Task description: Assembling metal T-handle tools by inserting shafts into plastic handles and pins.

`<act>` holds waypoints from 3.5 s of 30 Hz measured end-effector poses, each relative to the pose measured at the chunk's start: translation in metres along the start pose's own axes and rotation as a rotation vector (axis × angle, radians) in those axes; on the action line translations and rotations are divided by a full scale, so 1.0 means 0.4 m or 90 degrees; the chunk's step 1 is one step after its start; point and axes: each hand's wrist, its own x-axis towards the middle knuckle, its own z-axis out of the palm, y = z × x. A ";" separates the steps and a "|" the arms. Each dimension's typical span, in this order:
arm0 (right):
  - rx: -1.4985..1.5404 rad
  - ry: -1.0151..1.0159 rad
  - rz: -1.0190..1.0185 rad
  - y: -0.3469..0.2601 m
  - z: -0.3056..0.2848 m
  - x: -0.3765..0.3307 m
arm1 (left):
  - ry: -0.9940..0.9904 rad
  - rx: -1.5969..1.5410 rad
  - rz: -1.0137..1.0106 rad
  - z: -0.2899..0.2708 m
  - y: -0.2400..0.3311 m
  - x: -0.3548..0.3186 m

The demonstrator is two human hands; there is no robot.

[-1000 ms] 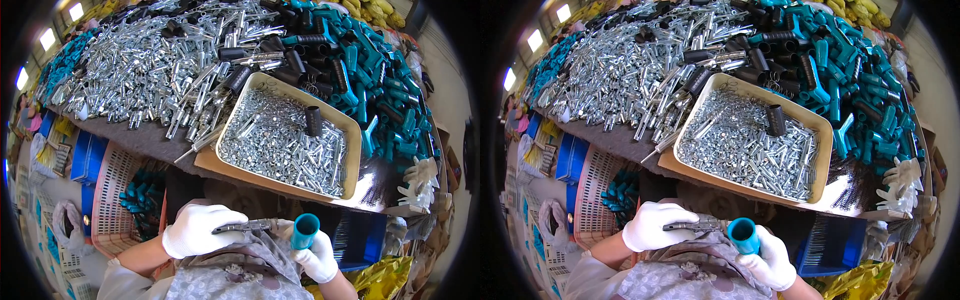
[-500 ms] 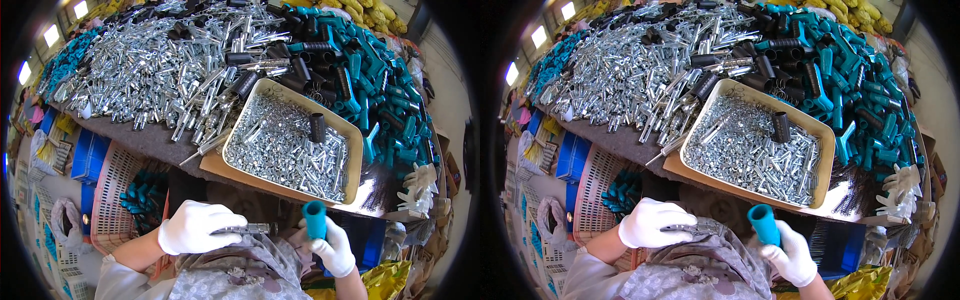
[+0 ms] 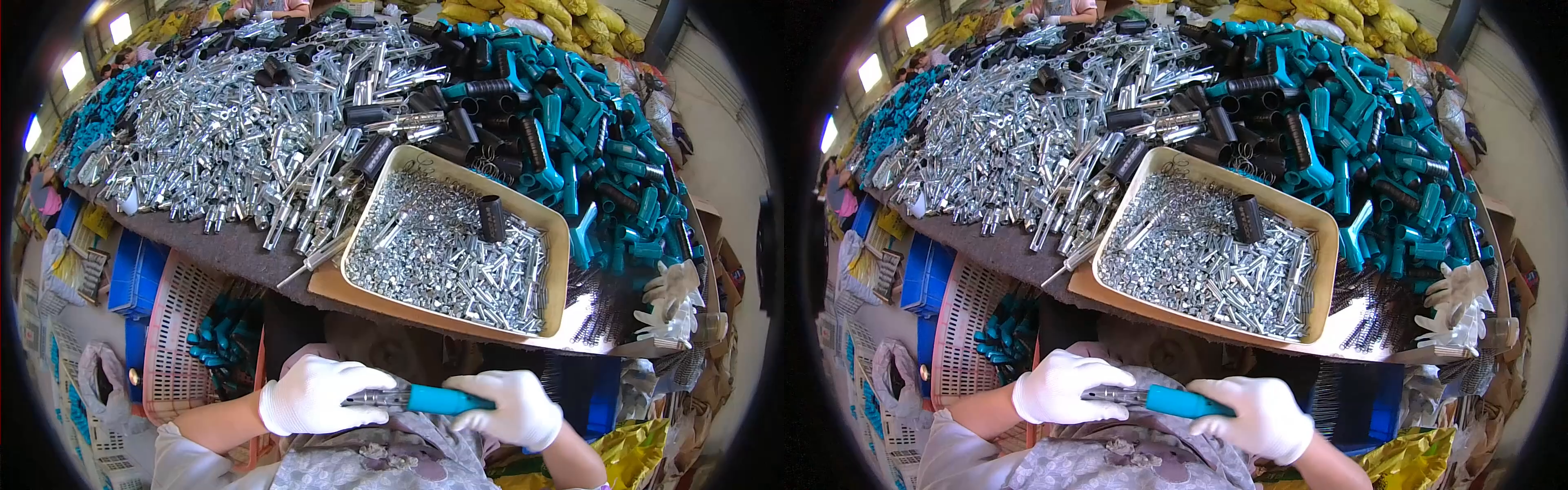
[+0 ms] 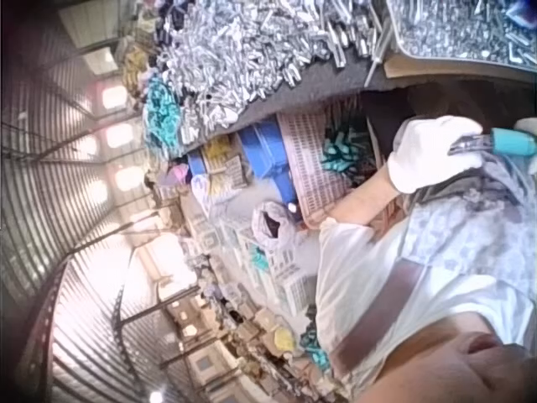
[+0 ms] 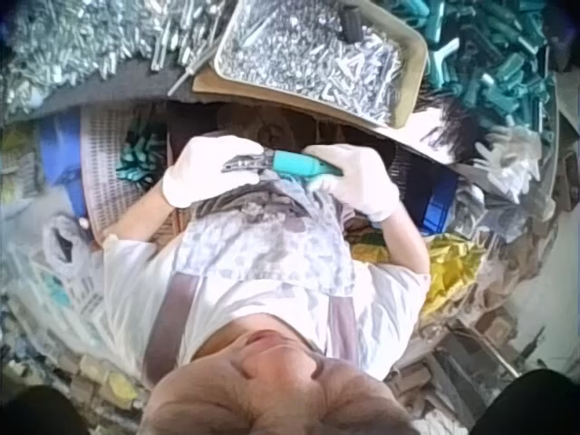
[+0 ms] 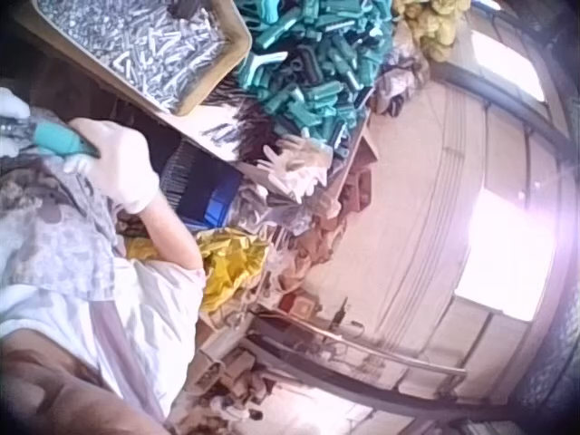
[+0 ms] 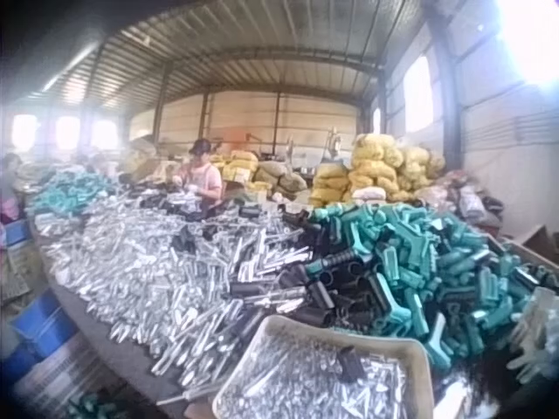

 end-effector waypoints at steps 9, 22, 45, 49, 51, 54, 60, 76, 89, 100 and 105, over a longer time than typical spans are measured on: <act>0.259 -0.048 0.036 0.003 0.088 0.002 | -0.065 0.009 0.089 0.008 0.019 0.004; 0.320 -0.137 0.107 -0.058 0.037 0.010 | -0.099 0.014 0.046 0.008 0.041 0.015; -0.289 0.324 0.089 0.143 -0.104 0.211 | 0.028 0.050 -0.001 0.091 -0.006 0.009; -0.320 0.349 0.099 0.152 -0.093 0.211 | 0.029 0.051 -0.018 0.100 -0.018 -0.002; -0.430 0.361 0.078 0.145 -0.079 0.217 | 0.019 0.056 -0.024 0.102 -0.021 -0.001; -0.463 0.311 0.052 0.152 -0.093 0.228 | 0.011 0.064 -0.017 0.108 -0.019 -0.001; -0.325 0.402 -0.020 0.154 -0.105 0.223 | 0.029 0.087 -0.001 0.105 -0.011 0.000; -0.406 -0.015 -0.273 -0.046 0.098 0.118 | 0.012 0.141 -0.047 0.095 -0.027 -0.014; 0.052 -0.374 0.078 0.027 0.026 0.160 | -0.009 0.152 0.006 0.108 -0.001 -0.011; 0.173 -0.218 0.076 0.025 0.113 0.092 | -0.052 0.183 0.028 0.091 0.012 -0.018; 0.137 -0.151 0.106 0.020 0.112 0.073 | -0.064 0.138 0.020 0.080 0.000 -0.006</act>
